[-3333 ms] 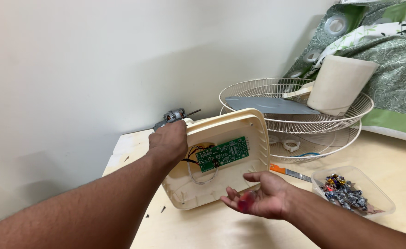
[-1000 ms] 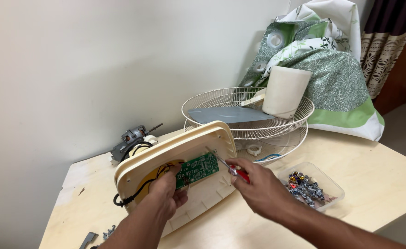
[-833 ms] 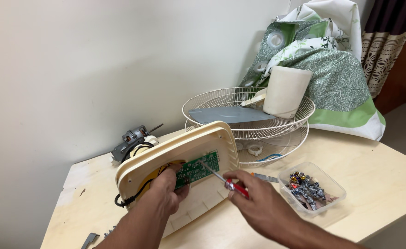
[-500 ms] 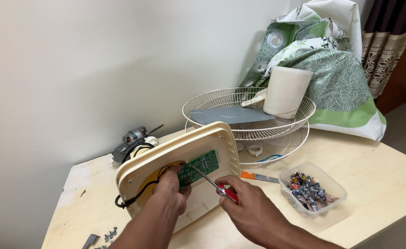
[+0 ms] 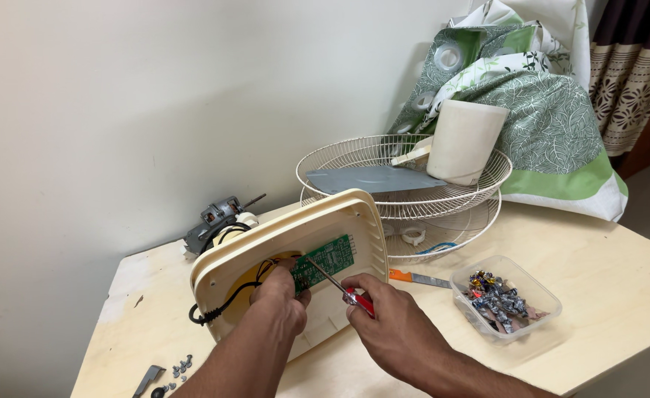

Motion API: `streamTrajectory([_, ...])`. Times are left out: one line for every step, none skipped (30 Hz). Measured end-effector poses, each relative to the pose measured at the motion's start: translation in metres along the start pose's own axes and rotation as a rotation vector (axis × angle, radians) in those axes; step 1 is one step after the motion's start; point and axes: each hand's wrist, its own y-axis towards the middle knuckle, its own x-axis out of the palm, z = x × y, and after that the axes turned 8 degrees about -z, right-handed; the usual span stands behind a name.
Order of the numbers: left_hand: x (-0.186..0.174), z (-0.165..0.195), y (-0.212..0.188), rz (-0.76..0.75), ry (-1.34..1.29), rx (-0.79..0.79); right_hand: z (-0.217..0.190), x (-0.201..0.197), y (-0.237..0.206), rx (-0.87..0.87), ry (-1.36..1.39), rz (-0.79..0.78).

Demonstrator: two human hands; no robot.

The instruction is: The person services an electric fan lying on a table. They use a red-handled screwdriver to unscrew and remove the green circuit board from the fan housing, handle and reposition the board and its wires, screw the board back into place, and finally fit the gray back cover onto the housing.

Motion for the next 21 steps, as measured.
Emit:
streamTrajectory([0.0,0.001,0.002,-0.006,-0.002,-0.002,0.0,0.0,-0.001,0.012,-0.002,-0.005])
streamTrajectory([-0.001,0.0,0.004,-0.013,-0.003,-0.004,-0.001,0.0,-0.001,0.019,-0.003,-0.007])
streamTrajectory([-0.001,0.0,0.006,-0.01,-0.005,-0.008,-0.001,0.0,-0.002,0.025,-0.005,-0.01])
streamTrajectory([-0.001,0.0,0.007,-0.007,-0.009,-0.011,-0.001,0.001,-0.002,0.03,-0.008,-0.013])
streamTrajectory([-0.001,0.0,0.008,-0.005,-0.012,-0.015,-0.002,0.001,-0.003,0.023,-0.011,-0.01])
streamTrajectory([-0.002,0.0,0.009,-0.005,-0.013,-0.016,-0.002,0.002,-0.003,0.015,-0.015,-0.006])
streamTrajectory([-0.002,0.0,0.009,-0.006,-0.013,-0.016,-0.002,0.002,-0.003,0.008,-0.017,0.0])
streamTrajectory([-0.002,0.0,0.01,-0.007,-0.014,-0.018,-0.002,0.002,-0.003,0.007,-0.012,-0.001])
streamTrajectory([-0.002,0.0,0.009,-0.01,-0.016,-0.019,-0.002,0.002,-0.003,0.005,-0.007,-0.002])
streamTrajectory([-0.001,0.0,0.009,-0.013,-0.019,-0.02,-0.002,0.003,-0.003,0.002,-0.001,-0.003])
streamTrajectory([-0.001,0.0,0.009,-0.016,-0.022,-0.021,-0.002,0.003,-0.002,0.014,-0.002,-0.002])
streamTrajectory([-0.001,0.001,0.009,-0.013,-0.021,-0.021,-0.002,0.004,-0.002,0.025,-0.002,0.0])
streamTrajectory([-0.001,0.001,0.008,-0.011,-0.019,-0.021,-0.002,0.004,-0.001,0.036,-0.003,0.001])
streamTrajectory([-0.002,0.001,0.008,-0.008,-0.019,-0.022,-0.002,0.007,-0.001,0.006,-0.011,0.012])
streamTrajectory([-0.003,0.001,0.008,-0.014,-0.023,-0.018,-0.003,0.008,-0.001,-0.024,-0.019,0.022])
streamTrajectory([-0.004,0.001,0.008,-0.02,-0.027,-0.015,-0.004,0.01,-0.001,-0.055,-0.029,0.032])
streamTrajectory([-0.005,0.001,0.008,-0.025,-0.031,-0.011,-0.006,0.011,-0.001,0.045,0.123,-0.003])
streamTrajectory([-0.006,0.001,0.009,-0.026,-0.03,-0.013,-0.007,0.012,-0.002,0.147,0.275,-0.036])
streamTrajectory([-0.007,0.001,0.01,-0.027,-0.03,-0.015,-0.009,0.013,-0.003,0.249,0.427,-0.068])
streamTrajectory([-0.008,0.001,0.011,-0.027,-0.031,-0.018,-0.011,0.013,-0.003,0.237,0.448,-0.062])
streamTrajectory([-0.009,0.001,0.013,-0.035,-0.029,-0.015,-0.013,0.012,-0.003,0.224,0.467,-0.058])
